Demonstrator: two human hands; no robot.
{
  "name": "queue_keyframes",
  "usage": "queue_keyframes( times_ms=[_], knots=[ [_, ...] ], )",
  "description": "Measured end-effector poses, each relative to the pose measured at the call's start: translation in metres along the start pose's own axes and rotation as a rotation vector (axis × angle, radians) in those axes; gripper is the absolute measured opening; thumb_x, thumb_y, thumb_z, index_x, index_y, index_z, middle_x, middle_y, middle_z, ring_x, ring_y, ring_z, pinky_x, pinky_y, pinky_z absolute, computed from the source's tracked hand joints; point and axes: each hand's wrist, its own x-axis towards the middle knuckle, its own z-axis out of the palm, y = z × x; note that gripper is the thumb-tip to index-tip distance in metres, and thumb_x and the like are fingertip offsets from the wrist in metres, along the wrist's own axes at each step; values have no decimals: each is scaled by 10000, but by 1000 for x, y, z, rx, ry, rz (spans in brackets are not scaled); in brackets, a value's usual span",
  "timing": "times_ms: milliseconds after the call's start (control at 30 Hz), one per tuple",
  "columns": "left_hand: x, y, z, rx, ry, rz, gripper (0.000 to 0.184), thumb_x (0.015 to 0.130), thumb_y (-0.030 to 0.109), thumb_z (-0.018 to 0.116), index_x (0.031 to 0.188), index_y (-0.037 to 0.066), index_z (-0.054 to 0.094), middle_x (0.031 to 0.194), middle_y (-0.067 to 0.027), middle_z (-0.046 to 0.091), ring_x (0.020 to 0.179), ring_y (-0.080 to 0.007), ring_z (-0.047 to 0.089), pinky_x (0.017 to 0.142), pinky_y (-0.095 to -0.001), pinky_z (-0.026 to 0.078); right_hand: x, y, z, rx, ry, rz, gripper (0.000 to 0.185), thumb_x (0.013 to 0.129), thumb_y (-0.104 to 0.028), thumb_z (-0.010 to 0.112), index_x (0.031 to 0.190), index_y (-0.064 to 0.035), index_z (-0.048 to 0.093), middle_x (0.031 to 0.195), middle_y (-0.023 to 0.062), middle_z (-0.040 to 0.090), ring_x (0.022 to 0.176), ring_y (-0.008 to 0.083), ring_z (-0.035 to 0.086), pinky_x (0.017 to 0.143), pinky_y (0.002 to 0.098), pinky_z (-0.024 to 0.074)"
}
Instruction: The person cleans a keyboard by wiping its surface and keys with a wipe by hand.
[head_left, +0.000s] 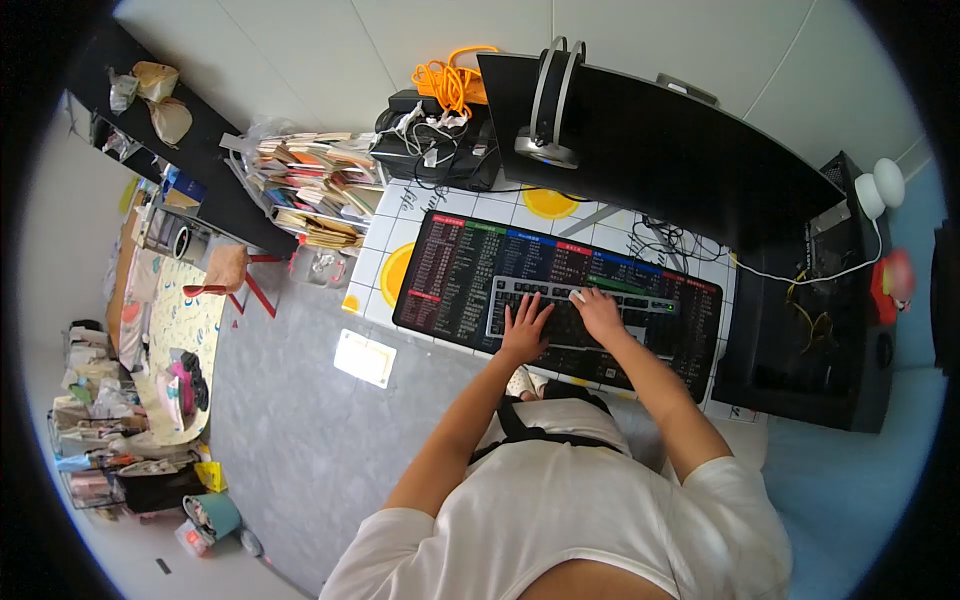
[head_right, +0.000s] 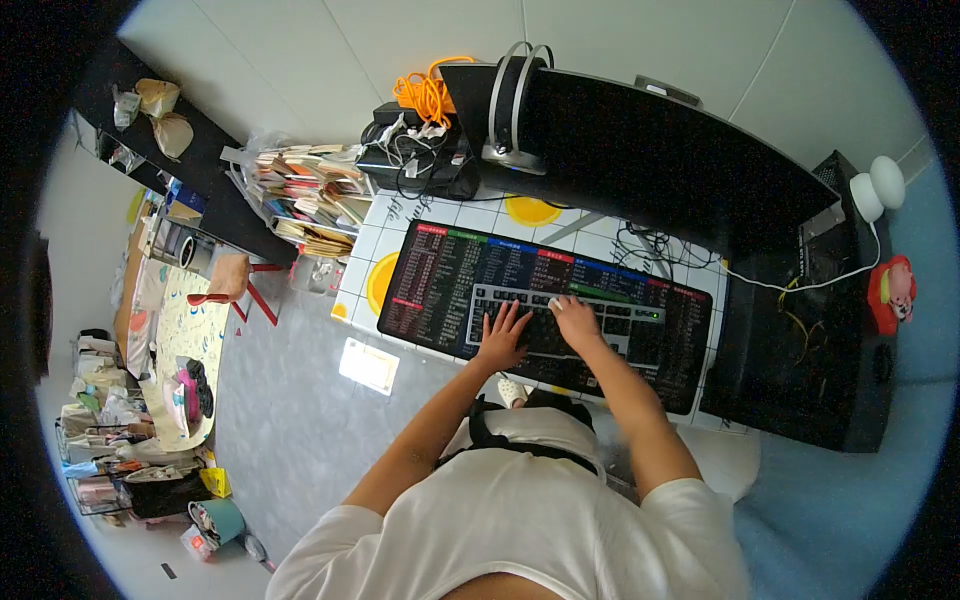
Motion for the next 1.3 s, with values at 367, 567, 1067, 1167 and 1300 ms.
queue_keyframes(
  times_ms=[367, 567, 1067, 1167, 1300],
  knots=[
    [-1, -1, 3, 24, 22, 1, 779, 703, 275, 644, 1348, 250, 209, 1434, -78, 60, 1320, -288, 27, 995, -575, 79, -4, 1, 11, -1, 129, 30, 415, 792, -76, 470, 1195, -176, 471, 1072, 92, 496, 1005, 242, 487, 708, 367, 469],
    [0, -6, 11, -29, 118, 17, 763, 653, 268, 656, 1317, 237, 281, 1421, -85, 134, 1314, -282, 88, 996, -577, 84, 12, 8, 11, 224, 267, 380, 423, 745, -72, 517, 1162, -143, 493, 985, 94, 516, 908, 276, 522, 671, 387, 475],
    [-4, 23, 10, -24, 143, -151, 789, 665, 340, 650, 1337, 240, 249, 1429, -69, 106, 1320, -269, 55, 1005, -566, 42, -1, 9, -14, 119, -202, 176, 496, 803, -32, 460, 1280, -124, 359, 1160, 132, 432, 1046, 282, 460, 734, 363, 472],
    [-2, 27, 10, -11, 144, -185, 793, 667, 342, 648, 1340, 241, 242, 1429, -71, 107, 1321, -269, 49, 1003, -570, 36, -17, 18, 0, -64, -34, -31, 499, 801, -33, 461, 1282, -115, 352, 1135, 139, 441, 1016, 284, 470, 714, 377, 470],
    [0, 39, 18, -17, 184, -257, 797, 662, 326, 643, 1341, 215, 240, 1426, -81, 121, 1318, -266, 72, 1009, -559, 41, -13, 17, -15, -27, -172, -48, 484, 831, -64, 463, 1295, -94, 328, 1190, 134, 405, 1043, 275, 454, 739, 357, 485]
  ],
)
